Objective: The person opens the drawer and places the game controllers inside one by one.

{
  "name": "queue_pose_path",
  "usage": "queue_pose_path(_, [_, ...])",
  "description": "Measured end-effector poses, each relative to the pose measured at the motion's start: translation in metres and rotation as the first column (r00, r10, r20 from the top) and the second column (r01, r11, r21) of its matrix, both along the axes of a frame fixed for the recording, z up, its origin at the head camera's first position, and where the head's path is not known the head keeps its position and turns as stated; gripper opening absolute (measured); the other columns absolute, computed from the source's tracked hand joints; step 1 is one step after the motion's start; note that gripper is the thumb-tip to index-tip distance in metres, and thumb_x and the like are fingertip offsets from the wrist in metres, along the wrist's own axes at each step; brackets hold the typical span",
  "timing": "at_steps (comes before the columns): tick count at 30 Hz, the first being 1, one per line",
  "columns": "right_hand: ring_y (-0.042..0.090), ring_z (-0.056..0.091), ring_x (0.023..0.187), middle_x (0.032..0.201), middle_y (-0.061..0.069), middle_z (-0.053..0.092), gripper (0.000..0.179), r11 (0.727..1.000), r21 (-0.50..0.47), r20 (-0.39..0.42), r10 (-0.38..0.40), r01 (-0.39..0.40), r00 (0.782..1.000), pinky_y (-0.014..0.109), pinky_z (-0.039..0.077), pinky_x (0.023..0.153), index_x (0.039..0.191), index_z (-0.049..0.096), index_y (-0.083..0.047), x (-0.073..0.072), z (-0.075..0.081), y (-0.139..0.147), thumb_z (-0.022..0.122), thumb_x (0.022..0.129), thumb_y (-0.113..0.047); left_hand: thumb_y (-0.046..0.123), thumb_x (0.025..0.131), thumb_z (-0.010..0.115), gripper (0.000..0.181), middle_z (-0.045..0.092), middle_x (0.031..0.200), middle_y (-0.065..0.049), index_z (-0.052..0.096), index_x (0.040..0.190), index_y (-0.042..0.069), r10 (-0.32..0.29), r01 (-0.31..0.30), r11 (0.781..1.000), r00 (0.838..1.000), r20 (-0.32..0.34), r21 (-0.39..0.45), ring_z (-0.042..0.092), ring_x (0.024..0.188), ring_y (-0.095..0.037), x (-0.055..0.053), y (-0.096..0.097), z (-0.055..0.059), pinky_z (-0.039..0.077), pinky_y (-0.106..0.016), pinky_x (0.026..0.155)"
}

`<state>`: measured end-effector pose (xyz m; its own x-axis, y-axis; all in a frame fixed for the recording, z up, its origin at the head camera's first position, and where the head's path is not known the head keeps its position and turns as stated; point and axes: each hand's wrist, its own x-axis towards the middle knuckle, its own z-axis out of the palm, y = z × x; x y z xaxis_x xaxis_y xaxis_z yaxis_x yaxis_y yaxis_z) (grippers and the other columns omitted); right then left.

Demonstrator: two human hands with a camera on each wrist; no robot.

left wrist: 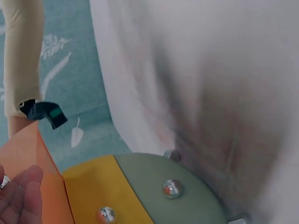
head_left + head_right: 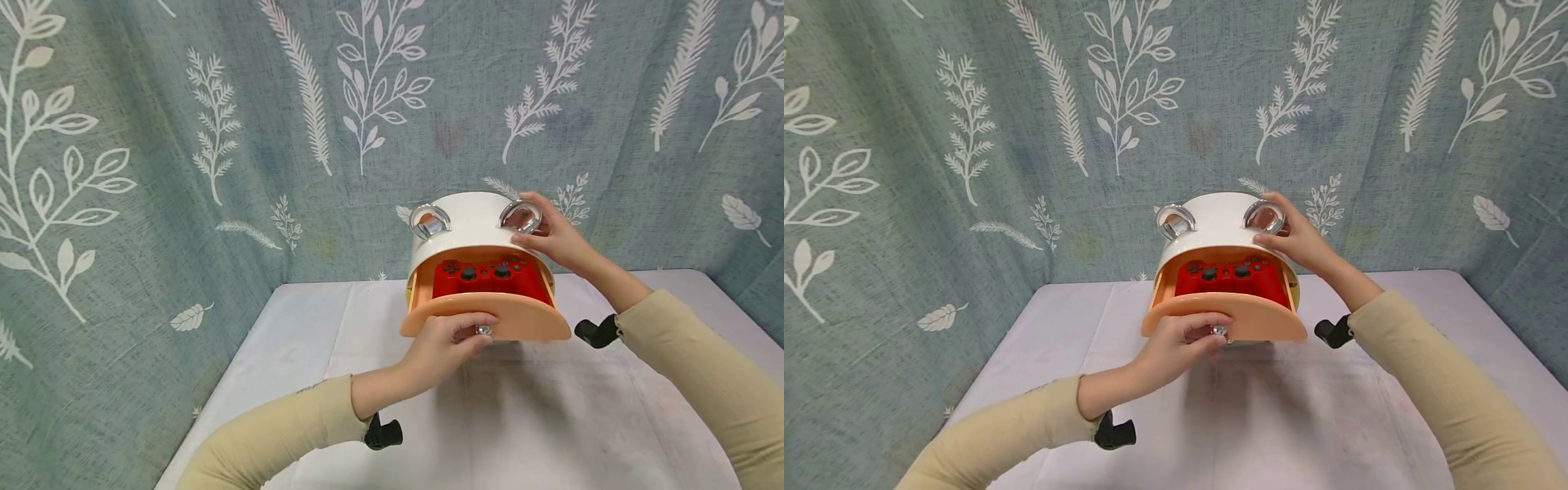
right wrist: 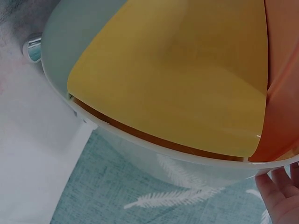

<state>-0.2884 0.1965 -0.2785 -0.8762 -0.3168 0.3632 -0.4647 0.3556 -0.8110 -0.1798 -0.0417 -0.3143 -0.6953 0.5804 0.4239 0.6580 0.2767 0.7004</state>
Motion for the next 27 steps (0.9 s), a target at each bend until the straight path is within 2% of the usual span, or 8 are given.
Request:
queue_pose_path(1, [0.014,0.049,0.068,0.102,0.01,0.042,0.065,1.0,-0.002,0.001,0.003,-0.003,1.0,0.021,0.042,0.063,0.13,0.017,-0.019,0.001,0.001,0.0,0.056,0.079,-0.013,0.011,0.077,0.058,0.024,0.06,0.084,-0.001,0.059,0.101,0.008,0.005,-0.005,1.0,1.0,-0.004,0.002,0.055,0.057,-0.001,-0.001,0.0,0.0,0.044,-0.014,0.056])
queue_pose_path(7, [0.015,0.048,0.065,0.102,0.013,0.04,0.065,1.0,-0.004,0.008,0.001,-0.001,1.0,0.022,0.042,0.062,0.131,0.016,-0.018,0.007,0.006,-0.003,0.055,0.08,-0.013,0.009,0.077,0.058,0.025,0.057,0.072,-0.007,0.059,0.102,0.006,0.012,-0.016,0.999,0.997,0.079,0.051,0.054,0.056,-0.008,-0.008,0.003,0.003,0.045,-0.017,0.056])
queue_pose_path(10, [0.015,0.048,0.065,0.102,0.013,0.04,0.064,1.0,-0.004,0.009,-0.001,0.002,1.0,0.022,0.042,0.062,0.131,0.017,-0.018,0.007,0.006,-0.003,0.056,0.079,-0.013,0.005,0.077,0.057,0.025,0.057,0.076,-0.011,0.058,0.102,0.003,0.014,-0.023,0.997,0.993,0.117,0.074,0.056,0.058,-0.017,-0.005,0.004,0.011,0.045,-0.017,0.057])
queue_pose_path(14, [0.015,0.048,0.065,0.103,0.013,0.04,0.064,1.0,-0.005,0.008,0.002,-0.002,1.0,0.022,0.042,0.062,0.13,0.017,-0.02,0.001,0.002,0.0,0.056,0.079,-0.013,0.002,0.077,0.056,0.025,0.059,0.088,-0.014,0.057,0.102,-0.001,0.021,-0.032,0.996,0.99,0.138,0.081,0.056,0.06,-0.026,-0.001,0.005,0.022,0.045,-0.018,0.058])
queue_pose_path(19, [0.014,0.05,0.068,0.103,0.013,0.041,0.064,1.0,-0.005,-0.001,0.005,-0.005,1.0,0.021,0.043,0.063,0.13,0.017,-0.02,-0.006,-0.003,0.002,0.056,0.079,-0.013,0.001,0.077,0.056,0.024,0.058,0.094,-0.015,0.057,0.101,-0.003,0.012,-0.026,0.996,0.989,0.149,0.089,0.056,0.057,-0.017,-0.004,0.006,0.025,0.047,-0.025,0.059])
queue_pose_path(22, [0.013,0.051,0.069,0.104,0.012,0.042,0.065,1.0,-0.007,0.002,0.001,-0.001,1.0,0.021,0.043,0.064,0.13,0.017,-0.02,-0.006,-0.003,0.002,0.056,0.079,-0.013,0.002,0.077,0.056,0.025,0.058,0.093,-0.016,0.057,0.102,-0.003,-0.01,-0.011,0.994,0.981,0.194,0.107,0.054,0.054,-0.009,-0.008,0.005,0.024,0.048,-0.033,0.061])
queue_pose_path(25, [0.013,0.05,0.067,0.103,0.011,0.042,0.065,1.0,-0.001,0.003,-0.009,0.009,1.0,0.021,0.043,0.063,0.13,0.017,-0.021,-0.006,-0.003,0.002,0.057,0.079,-0.014,0.003,0.077,0.056,0.026,0.059,0.092,-0.017,0.056,0.103,-0.002,-0.022,-0.008,0.992,0.969,0.247,0.122,0.056,0.056,-0.01,-0.012,0.005,0.024,0.047,-0.035,0.062])
queue_pose_path(27, [0.015,0.049,0.065,0.102,0.01,0.041,0.065,1.0,0.007,-0.002,-0.015,0.015,1.0,0.022,0.043,0.062,0.13,0.017,-0.022,-0.005,-0.002,0.002,0.057,0.079,-0.016,0.004,0.077,0.056,0.026,0.059,0.09,-0.017,0.057,0.103,-0.001,-0.02,-0.014,0.992,0.963,0.269,0.124,0.058,0.059,-0.017,-0.015,0.005,0.023,0.048,-0.032,0.06])
